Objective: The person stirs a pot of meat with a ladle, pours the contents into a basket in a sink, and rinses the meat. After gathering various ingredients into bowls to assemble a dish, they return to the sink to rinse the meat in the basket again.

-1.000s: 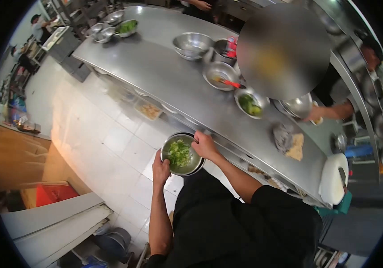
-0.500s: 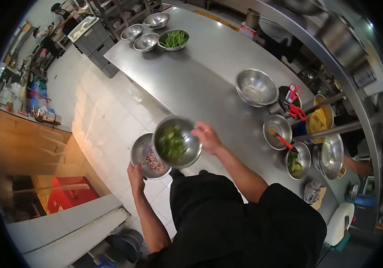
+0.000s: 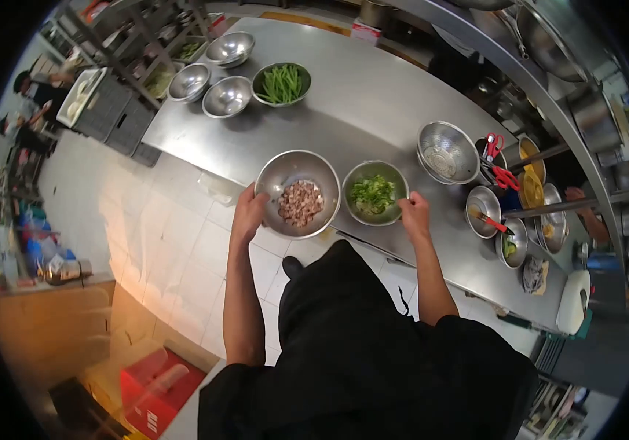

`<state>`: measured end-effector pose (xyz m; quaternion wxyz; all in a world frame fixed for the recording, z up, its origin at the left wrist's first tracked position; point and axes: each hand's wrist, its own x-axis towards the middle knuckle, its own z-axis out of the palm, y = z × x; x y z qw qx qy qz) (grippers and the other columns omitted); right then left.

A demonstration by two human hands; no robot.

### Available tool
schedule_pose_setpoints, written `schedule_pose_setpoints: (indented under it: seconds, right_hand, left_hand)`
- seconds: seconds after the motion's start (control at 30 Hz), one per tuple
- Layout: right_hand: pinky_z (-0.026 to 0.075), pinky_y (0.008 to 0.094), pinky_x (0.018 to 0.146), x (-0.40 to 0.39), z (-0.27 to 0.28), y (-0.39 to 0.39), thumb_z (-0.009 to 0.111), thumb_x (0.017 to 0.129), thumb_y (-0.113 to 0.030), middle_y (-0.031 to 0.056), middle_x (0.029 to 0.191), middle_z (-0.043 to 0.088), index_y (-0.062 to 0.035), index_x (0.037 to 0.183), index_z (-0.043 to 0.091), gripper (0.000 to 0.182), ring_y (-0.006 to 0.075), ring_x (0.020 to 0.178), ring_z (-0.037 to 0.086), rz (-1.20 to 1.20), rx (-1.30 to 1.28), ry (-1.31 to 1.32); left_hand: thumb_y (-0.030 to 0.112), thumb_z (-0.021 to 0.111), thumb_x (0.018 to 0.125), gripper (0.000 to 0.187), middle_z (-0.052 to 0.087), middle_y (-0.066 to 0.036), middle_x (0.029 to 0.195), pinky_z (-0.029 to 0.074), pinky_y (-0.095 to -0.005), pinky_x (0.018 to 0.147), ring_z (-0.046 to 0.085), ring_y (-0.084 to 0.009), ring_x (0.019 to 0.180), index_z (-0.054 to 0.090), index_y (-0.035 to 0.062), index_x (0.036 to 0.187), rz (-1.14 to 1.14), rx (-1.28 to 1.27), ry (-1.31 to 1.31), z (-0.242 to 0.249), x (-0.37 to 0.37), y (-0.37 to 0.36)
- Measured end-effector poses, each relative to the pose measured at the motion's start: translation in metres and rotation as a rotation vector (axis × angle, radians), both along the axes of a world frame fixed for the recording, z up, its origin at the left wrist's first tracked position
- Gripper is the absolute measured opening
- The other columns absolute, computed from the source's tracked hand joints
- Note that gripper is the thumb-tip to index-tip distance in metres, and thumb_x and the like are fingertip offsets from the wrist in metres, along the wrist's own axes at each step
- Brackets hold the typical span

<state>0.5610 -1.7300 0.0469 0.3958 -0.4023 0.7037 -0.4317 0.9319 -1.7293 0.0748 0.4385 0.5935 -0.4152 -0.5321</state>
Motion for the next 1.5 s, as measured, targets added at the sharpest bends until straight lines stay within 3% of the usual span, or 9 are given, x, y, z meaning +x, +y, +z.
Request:
schedule_pose_setpoints:
  seconds: [0.37,0.5,0.7,0.8,0.9,1.07,1.17,1.33,1.5]
  right_hand:
    - [0.033,0.0286,0.051,0.004,0.073,-0.051,0.057,0.073,-0.008,0.0029,0.058,0.042,0.0006,0.067,0.047,0.015,0.0087,0.056,0.039,-0.106,-0.218,0.290]
    - [0.036,0.0261,0.054,-0.021,0.029,-0.054,0.057,0.075,-0.008,-0.0014,0.064,0.049,-0.0018,0.074,0.057,0.007,0.0079,0.060,0.041,-0.030,-0.099,0.297]
    - [0.043,0.0263,0.063,0.044,-0.012,-0.074,0.057,0.077,-0.002,0.0062,0.077,0.061,0.0038,0.091,0.062,0.016,0.0109,0.071,0.053,0.111,0.061,0.127]
    - [0.046,0.0267,0.065,0.037,-0.043,-0.093,0.058,0.080,-0.001,0.0050,0.083,0.064,0.0025,0.087,0.063,0.010,0.0110,0.073,0.056,-0.010,-0.056,-0.154]
    - [0.048,0.0267,0.072,0.022,-0.043,-0.113,0.054,0.082,0.002,0.0061,0.093,0.065,0.0019,0.098,0.062,0.018,0.0116,0.082,0.059,-0.129,-0.119,-0.300]
    - [0.051,0.0284,0.072,0.043,-0.028,-0.117,0.049,0.088,-0.004,0.0082,0.093,0.065,0.0009,0.104,0.059,0.019,0.0147,0.083,0.063,-0.197,-0.117,-0.461]
    - [0.054,0.0324,0.069,0.093,-0.010,-0.069,0.048,0.094,-0.019,0.0092,0.094,0.065,0.0010,0.110,0.057,0.027,0.0186,0.079,0.065,0.053,0.095,-0.462]
    - [0.053,0.0296,0.066,0.159,0.013,-0.004,0.049,0.095,-0.029,0.0080,0.081,0.066,0.0005,0.099,0.062,0.032,0.0179,0.073,0.065,0.089,0.318,-0.289]
    - [0.051,0.0278,0.063,0.203,0.023,0.024,0.053,0.091,-0.025,0.0098,0.065,0.063,0.0028,0.090,0.064,0.030,0.0153,0.069,0.063,0.061,0.448,-0.091]
  left_hand:
    - [0.008,0.046,0.076,0.031,0.058,-0.008,0.070,0.046,-0.0278,0.042,0.056,-0.0163,0.054,0.057,-0.0037,0.103,-0.259,0.062,-0.060,-0.034,-0.026,-0.103]
    - [0.010,0.044,0.077,0.027,0.055,-0.004,0.063,0.040,-0.0271,0.038,0.049,-0.0132,0.046,0.059,-0.0010,0.097,-0.104,0.184,-0.078,-0.020,0.032,-0.105]
    - [0.016,0.053,0.084,0.018,0.055,-0.001,0.063,0.041,-0.0269,0.045,0.051,-0.0095,0.051,0.061,0.0011,0.089,-0.385,0.127,-0.089,0.032,-0.023,-0.156]
    - [0.035,0.046,0.096,0.038,0.054,-0.002,0.060,0.039,-0.0245,0.041,0.048,-0.0102,0.045,0.059,0.0008,0.087,-0.330,0.015,-0.007,0.051,-0.043,-0.168]
    - [0.043,0.047,0.095,0.041,0.057,-0.002,0.062,0.038,-0.0206,0.040,0.050,-0.0074,0.046,0.062,0.0044,0.089,-0.081,-0.058,0.210,0.033,0.015,-0.179]
    - [0.044,0.056,0.089,0.044,0.052,-0.004,0.066,0.038,-0.0252,0.039,0.047,-0.0102,0.048,0.056,-0.0001,0.090,0.502,-0.006,-0.204,-0.026,0.132,-0.219]
    - [0.044,0.061,0.084,0.047,0.055,-0.007,0.068,0.042,-0.0262,0.040,0.052,-0.0134,0.049,0.054,-0.0017,0.093,0.340,0.155,-0.260,-0.048,0.164,-0.253]
    - [0.014,0.052,0.075,0.022,0.056,-0.019,0.058,0.047,-0.0400,0.057,0.061,-0.0296,0.060,0.059,-0.0073,0.075,0.072,-0.193,-0.754,-0.029,0.211,-0.268]
    - [0.021,0.052,0.079,0.034,0.047,-0.015,0.047,0.038,-0.0388,0.047,0.042,-0.0174,0.045,0.051,-0.0075,0.060,0.076,-0.355,-0.718,0.025,0.305,-0.321]
